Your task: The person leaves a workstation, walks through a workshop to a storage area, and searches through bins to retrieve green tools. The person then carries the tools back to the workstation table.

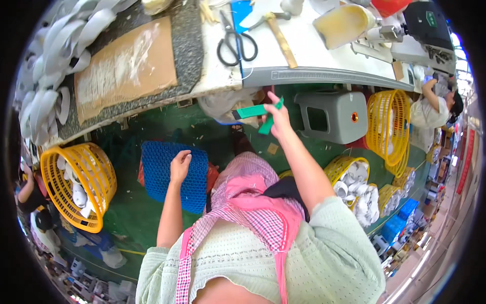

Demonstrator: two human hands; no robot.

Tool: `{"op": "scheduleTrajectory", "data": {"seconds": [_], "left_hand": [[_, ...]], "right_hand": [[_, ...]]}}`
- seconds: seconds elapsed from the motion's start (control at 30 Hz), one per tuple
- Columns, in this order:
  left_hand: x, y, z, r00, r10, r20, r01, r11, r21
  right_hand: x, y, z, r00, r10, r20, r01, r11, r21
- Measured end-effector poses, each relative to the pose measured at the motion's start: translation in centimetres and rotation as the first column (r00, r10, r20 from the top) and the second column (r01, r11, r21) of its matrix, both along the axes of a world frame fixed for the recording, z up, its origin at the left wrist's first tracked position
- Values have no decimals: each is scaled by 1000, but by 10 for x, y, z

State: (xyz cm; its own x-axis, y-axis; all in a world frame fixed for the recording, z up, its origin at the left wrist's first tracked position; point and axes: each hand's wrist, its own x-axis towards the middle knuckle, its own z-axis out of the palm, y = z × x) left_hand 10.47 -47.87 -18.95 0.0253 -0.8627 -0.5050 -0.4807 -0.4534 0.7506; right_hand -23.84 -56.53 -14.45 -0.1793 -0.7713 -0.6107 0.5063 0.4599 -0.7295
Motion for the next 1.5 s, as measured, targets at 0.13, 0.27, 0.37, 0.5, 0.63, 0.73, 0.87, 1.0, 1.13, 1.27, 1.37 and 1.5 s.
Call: {"op": "scheduleTrajectory", "data": {"seconds": [0.13, 0.27, 0.37, 0.5, 0.63, 0.73, 0.87, 1.0, 1.13, 1.27, 1.37, 1.5], "left_hand": [[-40, -14, 10, 971, -226, 78, 221, 973, 65], [-62, -30, 34, 956, -275, 106, 261, 956, 133], [-64, -35, 44, 962, -241, 127, 224, 965, 138], [-55, -33, 57, 946, -252, 205, 222, 962, 158], [-48, -36, 73, 916, -298, 271, 236, 942, 238], [-45, -45, 85, 791, -509, 339, 454, 860, 232], [-44, -67, 90, 727, -594, 343, 542, 804, 245], [-34, -104, 95, 627, -715, 309, 666, 698, 262], [-21, -152, 97, 608, -746, 270, 685, 665, 297], [-3, -192, 82, 580, -763, 287, 724, 644, 248], [-3, -197, 75, 626, -742, 239, 724, 667, 177], [-3, -181, 68, 615, -753, 236, 724, 657, 210]], "right_hand": [[-39, -60, -30, 978, -54, 202, 56, 998, -6], [-49, -63, -41, 939, -70, 335, 81, 997, -19], [-52, -66, -39, 942, -67, 330, 89, 995, -50], [-43, -64, -56, 929, -99, 357, 138, 987, -85], [-36, -57, -100, 782, -316, 537, 321, 943, 89], [-43, -55, -106, 737, -194, 648, 303, 951, -59], [-50, -52, -116, 741, -294, 604, 404, 913, -50], [-61, -13, -105, 793, -292, 535, 406, 908, -105], [-51, 18, -78, 854, -311, 416, 374, 924, -76], [-74, 39, -3, 959, -281, -35, 281, 960, -6], [-82, 44, 42, 801, -598, 16, 597, 796, -98], [-81, 3, 42, 682, -599, -419, 636, 769, -64]]}}
